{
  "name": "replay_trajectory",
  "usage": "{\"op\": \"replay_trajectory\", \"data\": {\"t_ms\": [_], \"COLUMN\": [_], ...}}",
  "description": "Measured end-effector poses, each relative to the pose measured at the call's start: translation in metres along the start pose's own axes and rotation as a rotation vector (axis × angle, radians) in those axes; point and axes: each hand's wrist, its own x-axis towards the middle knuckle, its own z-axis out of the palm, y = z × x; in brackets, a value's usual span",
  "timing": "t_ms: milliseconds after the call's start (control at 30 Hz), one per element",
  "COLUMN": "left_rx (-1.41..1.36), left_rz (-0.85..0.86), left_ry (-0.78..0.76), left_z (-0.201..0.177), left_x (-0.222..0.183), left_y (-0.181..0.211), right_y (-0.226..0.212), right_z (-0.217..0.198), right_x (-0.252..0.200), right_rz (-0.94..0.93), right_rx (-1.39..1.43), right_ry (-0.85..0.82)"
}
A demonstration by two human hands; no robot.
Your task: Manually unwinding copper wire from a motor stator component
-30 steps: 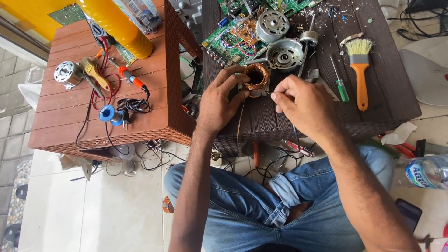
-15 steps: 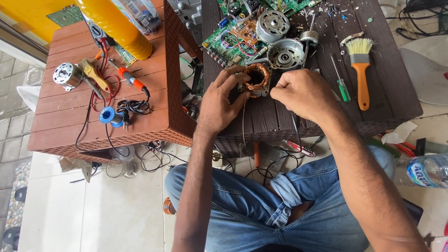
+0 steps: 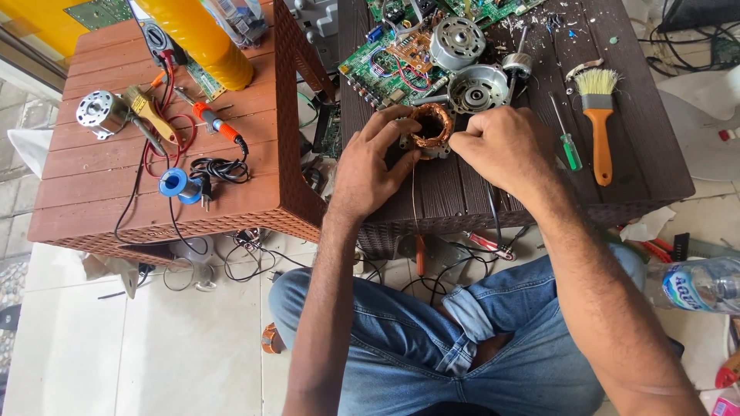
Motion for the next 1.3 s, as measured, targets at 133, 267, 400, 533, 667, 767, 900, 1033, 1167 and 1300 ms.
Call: {"op": "replay_trajectory", "data": {"t_ms": [133,267,400,533,667,767,900,1033,1167,1300], "left_rx": [-0.017,-0.013,-0.019,-0.017,-0.019,-0.021,-0.030,-0.026,-0.031,-0.029], "left_rz": [0.002,-0.007,-0.012,-0.005,-0.007,-0.006,0.005,0.004,0.002,0.003], "left_ry": [-0.005,-0.003,-0.010,-0.010,-0.007,-0.006,-0.015,-0.011,-0.012,-0.015], "left_z": [0.000,-0.002,-0.003,-0.004,-0.002,0.000,-0.001,-0.001,-0.002,0.000], "left_x": [0.000,-0.001,-0.001,-0.001,-0.002,-0.002,-0.002,-0.002,-0.002,-0.002], "left_y": [-0.001,0.003,0.003,0.004,0.001,-0.001,-0.002,-0.002,0.000,-0.002], "right_y": [0.000,-0.001,0.003,-0.005,-0.007,-0.001,0.002,0.005,0.014,0.013], "right_z": [0.005,0.005,0.010,0.005,0.001,0.001,0.002,0.001,0.002,0.003], "right_x": [0.000,-0.003,0.002,-0.003,-0.007,-0.006,-0.003,-0.005,-0.004,-0.003], "right_rz": [-0.008,-0.047,-0.039,0.007,0.038,0.025,0.024,0.025,0.034,0.045], "right_rx": [-0.026,-0.008,0.018,0.197,0.491,0.568,0.615,0.608,0.587,0.558], "right_ry": [0.014,0.063,0.018,-0.124,-0.223,-0.240,-0.259,-0.250,-0.227,-0.219]}}
